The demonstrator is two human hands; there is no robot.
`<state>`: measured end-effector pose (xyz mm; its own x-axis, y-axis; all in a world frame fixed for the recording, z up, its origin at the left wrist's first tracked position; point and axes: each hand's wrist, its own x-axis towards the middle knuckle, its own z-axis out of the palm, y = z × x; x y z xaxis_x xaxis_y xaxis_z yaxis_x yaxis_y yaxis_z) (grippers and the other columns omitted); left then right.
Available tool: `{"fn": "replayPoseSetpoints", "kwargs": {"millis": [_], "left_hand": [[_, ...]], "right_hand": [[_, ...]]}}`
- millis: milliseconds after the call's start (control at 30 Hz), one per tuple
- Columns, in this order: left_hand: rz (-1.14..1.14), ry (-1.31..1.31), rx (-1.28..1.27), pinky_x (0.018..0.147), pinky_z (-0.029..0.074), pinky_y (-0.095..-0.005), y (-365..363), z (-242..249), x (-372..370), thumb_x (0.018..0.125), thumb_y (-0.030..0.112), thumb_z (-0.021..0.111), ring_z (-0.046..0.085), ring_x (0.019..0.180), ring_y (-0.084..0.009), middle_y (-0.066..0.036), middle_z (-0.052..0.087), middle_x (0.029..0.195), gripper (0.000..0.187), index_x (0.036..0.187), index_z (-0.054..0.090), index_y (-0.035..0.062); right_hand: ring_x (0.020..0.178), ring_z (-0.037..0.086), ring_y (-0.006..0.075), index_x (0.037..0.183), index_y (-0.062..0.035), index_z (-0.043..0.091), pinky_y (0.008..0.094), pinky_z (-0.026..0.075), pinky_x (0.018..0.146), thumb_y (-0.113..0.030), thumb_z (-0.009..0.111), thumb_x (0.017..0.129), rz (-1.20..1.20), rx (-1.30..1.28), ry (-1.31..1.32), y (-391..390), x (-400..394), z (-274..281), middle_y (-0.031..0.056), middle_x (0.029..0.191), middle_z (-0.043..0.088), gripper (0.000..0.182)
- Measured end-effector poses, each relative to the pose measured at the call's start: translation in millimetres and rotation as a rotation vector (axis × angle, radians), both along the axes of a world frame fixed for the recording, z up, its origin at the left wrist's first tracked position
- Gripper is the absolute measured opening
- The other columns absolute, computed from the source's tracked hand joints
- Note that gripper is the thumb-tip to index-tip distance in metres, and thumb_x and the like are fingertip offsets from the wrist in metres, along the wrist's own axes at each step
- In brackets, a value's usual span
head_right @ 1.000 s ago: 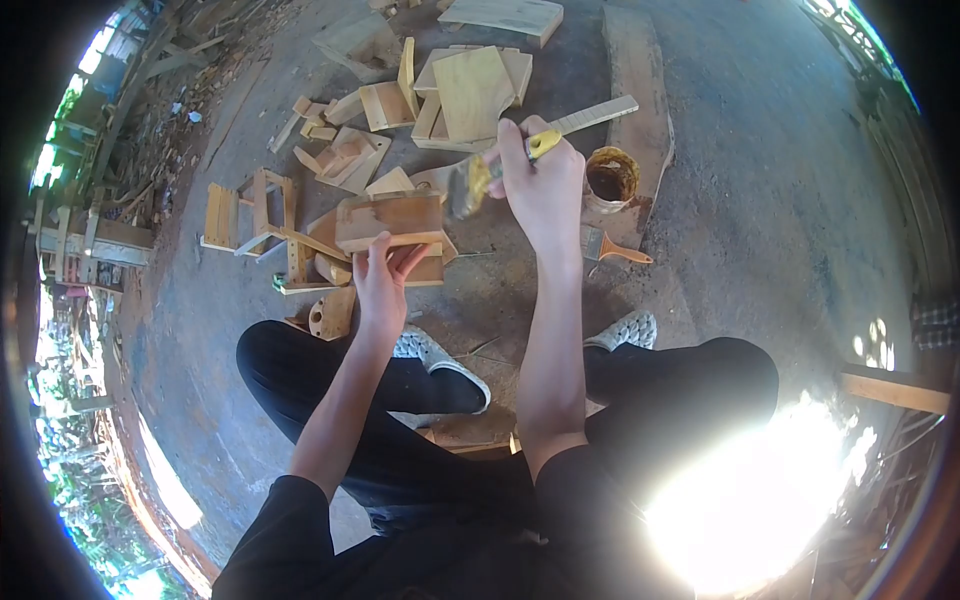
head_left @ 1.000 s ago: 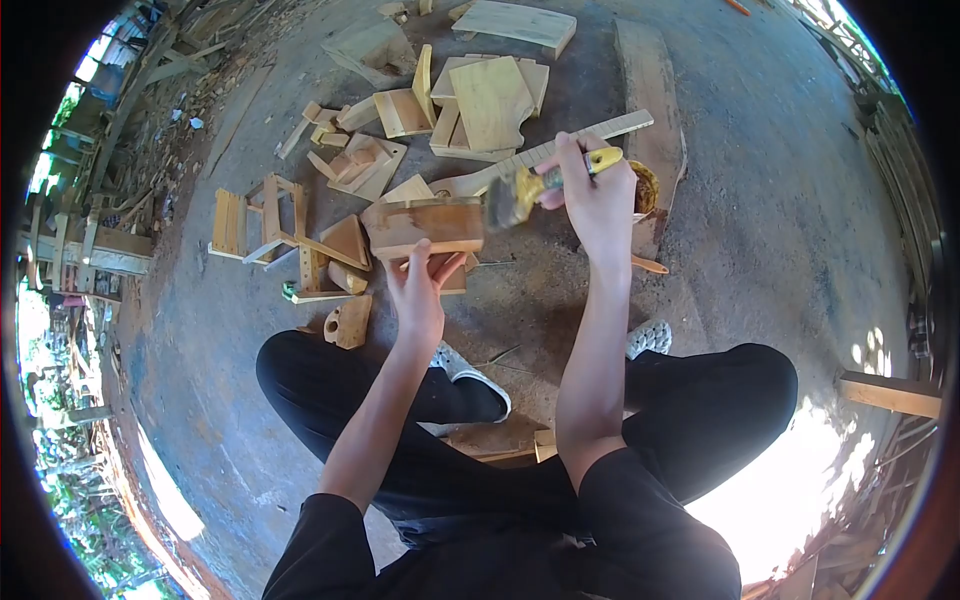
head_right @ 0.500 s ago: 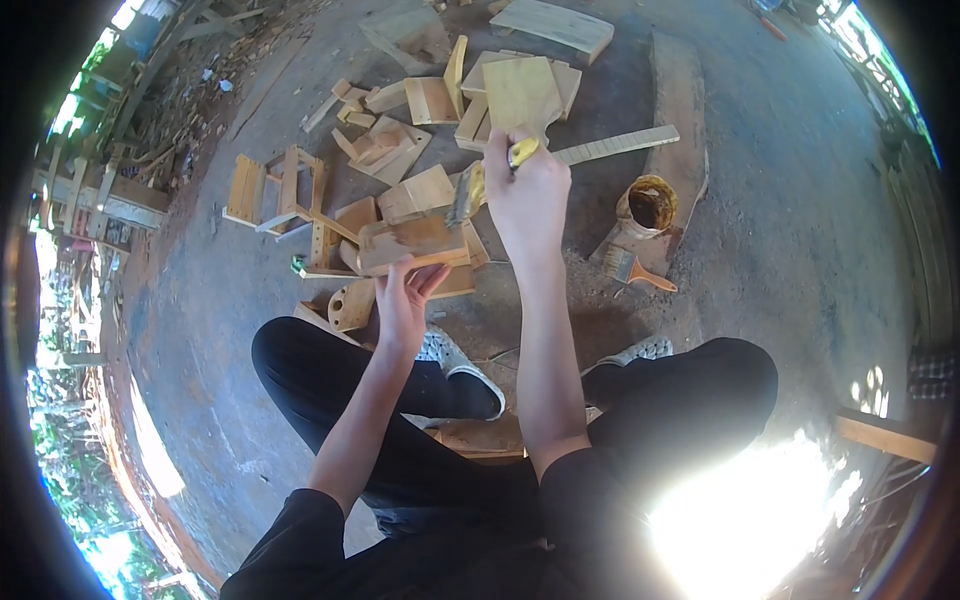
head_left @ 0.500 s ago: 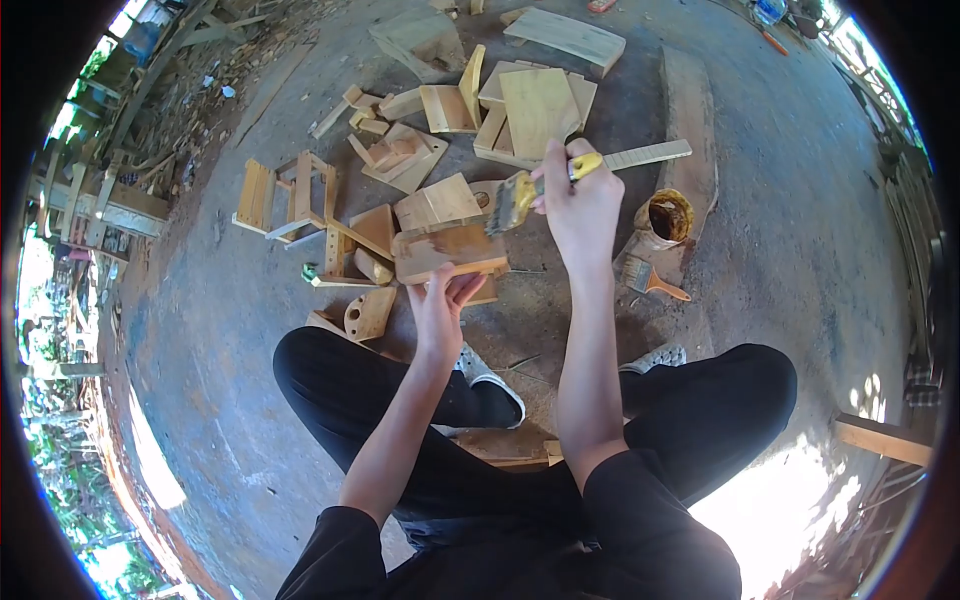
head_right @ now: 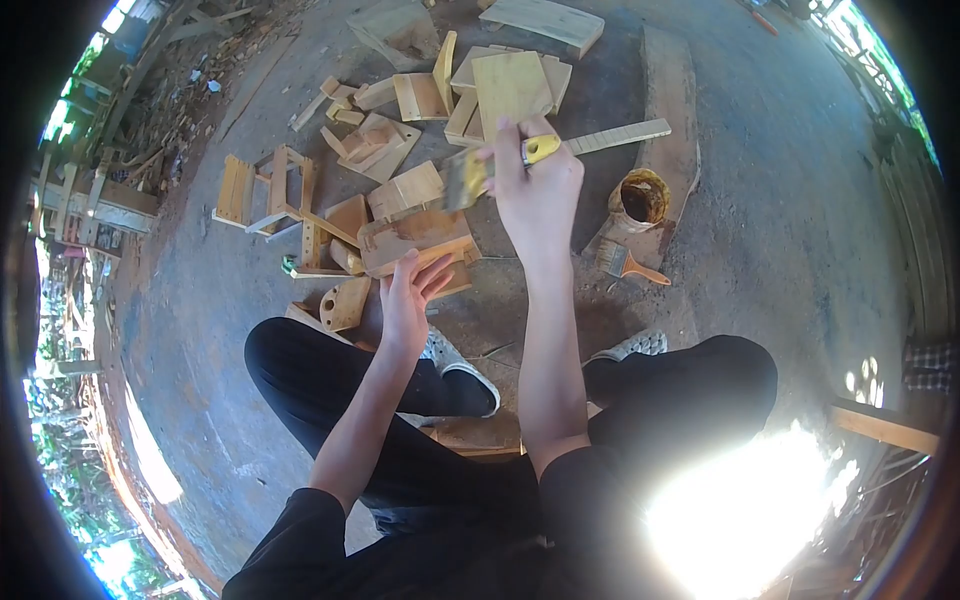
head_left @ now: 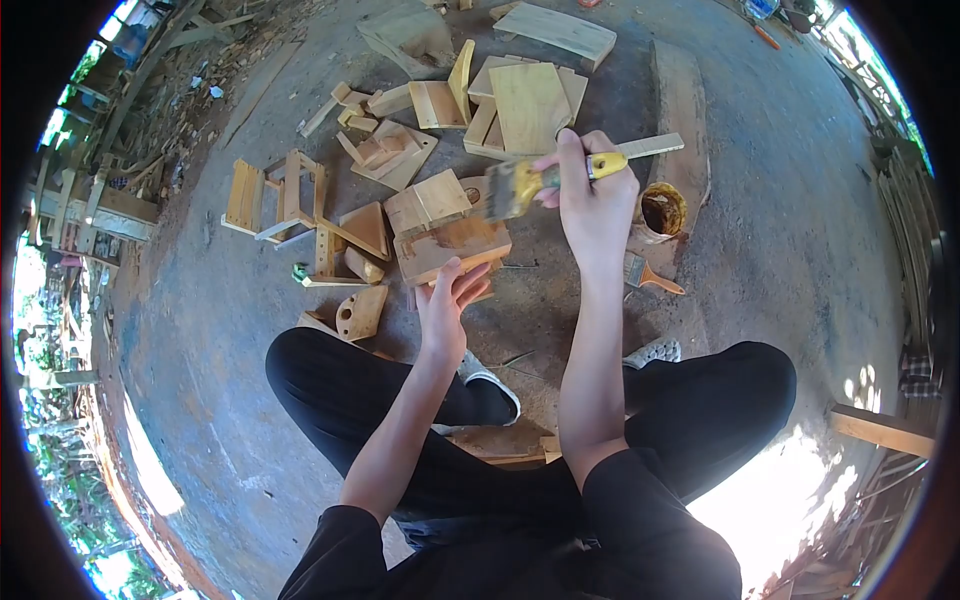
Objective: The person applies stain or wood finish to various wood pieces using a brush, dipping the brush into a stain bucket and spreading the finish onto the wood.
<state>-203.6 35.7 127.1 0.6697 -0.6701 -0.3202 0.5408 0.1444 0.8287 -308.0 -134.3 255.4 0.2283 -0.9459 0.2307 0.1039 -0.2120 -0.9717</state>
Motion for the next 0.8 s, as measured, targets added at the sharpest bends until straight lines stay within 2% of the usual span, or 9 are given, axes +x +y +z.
{"fn": "replayPoseSetpoints", "kwargs": {"millis": [33, 100, 267, 367, 433, 467, 533, 667, 800], "left_hand": [[-0.047, 0.035, 0.014, 0.104, 0.055, -0.0517, 0.1, 0.7, 0.2, 0.103, 0.024, 0.063, 0.067, 0.123, -0.0359, -0.018, 0.059, 0.135, 0.049, 0.142, 0.043, 0.0021], [-0.055, 0.039, 0.021, 0.103, 0.055, -0.051, -1.1, 2.7, -1.9, 0.103, 0.029, 0.064, 0.067, 0.125, -0.0362, -0.018, 0.06, 0.134, 0.049, 0.14, 0.046, 0.0015], [-0.103, 0.025, 0.055, 0.103, 0.054, -0.0484, 0.6, 14.0, 1.0, 0.101, 0.034, 0.071, 0.066, 0.128, -0.0356, -0.017, 0.062, 0.134, 0.052, 0.134, 0.049, 0.0007], [-0.27, -0.174, 0.342, 0.1, 0.054, -0.0451, 9.9, -3.9, 9.2, 0.095, 0.025, 0.08, 0.068, 0.117, -0.0323, -0.016, 0.061, 0.13, 0.053, 0.131, 0.049, 0.0016], [0.176, -0.511, 0.64, 0.088, 0.055, -0.0369, 16.7, -60.8, 21.2, 0.085, 0.009, 0.087, 0.066, 0.097, -0.0271, -0.014, 0.059, 0.119, 0.068, 0.138, 0.044, 0.0027], [0.177, -0.513, 0.638, 0.088, 0.055, -0.0369, 16.2, -58.8, 23.7, 0.085, 0.009, 0.087, 0.066, 0.097, -0.0271, -0.014, 0.059, 0.119, 0.068, 0.138, 0.044, 0.0027], [0.421, -1.098, 0.576, 0.083, 0.054, -0.036, 17.1, -50.0, 26.2, 0.081, 0.004, 0.087, 0.058, 0.089, -0.0248, -0.011, 0.054, 0.112, 0.064, 0.133, 0.05, 0.006], [0.326, -1.127, 0.516, 0.081, 0.054, -0.036, 10.7, -30.1, 29.4, 0.079, -0.001, 0.085, 0.059, 0.09, -0.0241, -0.011, 0.052, 0.118, 0.053, 0.124, 0.058, 0.0056], [0.225, -1.209, 0.488, 0.072, 0.053, -0.0359, 7.9, -24.4, 44.0, 0.079, -0.003, 0.083, 0.061, 0.083, -0.0222, -0.008, 0.058, 0.106, 0.038, 0.111, 0.063, 0.0053]], "right_hand": [[0.056, 0.072, 0.0244, 0.087, -0.0012, 0.063, 0.0358, 0.053, 0.052, -0.019, 0.065, 0.104, -0.002, 0.001, -0.004, 1.6, 2.1, -0.5, 0.0133, 0.07, 0.073, 0.024], [0.055, 0.07, 0.0151, 0.086, 0.001, 0.063, 0.0302, 0.053, 0.051, -0.02, 0.064, 0.105, 0.12, 0.0, 0.064, 3.6, 3.1, -5.6, 0.0095, 0.072, 0.075, 0.028], [0.053, 0.069, 0.0152, 0.087, 0.0028, 0.064, 0.0294, 0.052, 0.051, -0.019, 0.064, 0.105, 0.106, -0.028, 0.119, -7.5, -0.4, -19.7, 0.0105, 0.071, 0.074, 0.028], [0.053, 0.069, 0.0149, 0.087, 0.003, 0.064, 0.0291, 0.052, 0.05, -0.019, 0.063, 0.105, 0.1, 0.001, 0.132, -14.6, -8.8, -20.2, 0.0108, 0.072, 0.075, 0.028], [0.054, 0.067, 0.0092, 0.086, 0.001, 0.061, 0.0237, 0.054, 0.049, -0.02, 0.06, 0.108, 0.129, 0.001, 0.15, -18.0, -12.1, -23.4, 0.0098, 0.078, 0.077, 0.03], [0.054, 0.067, 0.0092, 0.086, 0.001, 0.061, 0.0237, 0.054, 0.049, -0.02, 0.06, 0.108, 0.129, -0.001, 0.148, -19.4, -13.5, -22.1, 0.0098, 0.078, 0.077, 0.03], [0.053, 0.067, 0.0093, 0.086, 0.0008, 0.062, 0.0238, 0.054, 0.048, -0.02, 0.061, 0.108, 0.146, 0.019, 0.153, -19.0, -16.7, -21.0, 0.0098, 0.078, 0.077, 0.03], [0.053, 0.067, 0.0094, 0.085, 0.0013, 0.062, 0.0239, 0.054, 0.048, -0.02, 0.061, 0.108, 0.133, -0.006, 0.143, -21.6, -21.2, -20.5, 0.0096, 0.077, 0.076, 0.031], [0.053, 0.068, 0.0125, 0.086, 0.003, 0.063, 0.0263, 0.054, 0.049, -0.017, 0.061, 0.106, 0.076, -0.001, 0.16, -25.7, -30.7, -19.8, 0.0104, 0.075, 0.076, 0.028]]}}
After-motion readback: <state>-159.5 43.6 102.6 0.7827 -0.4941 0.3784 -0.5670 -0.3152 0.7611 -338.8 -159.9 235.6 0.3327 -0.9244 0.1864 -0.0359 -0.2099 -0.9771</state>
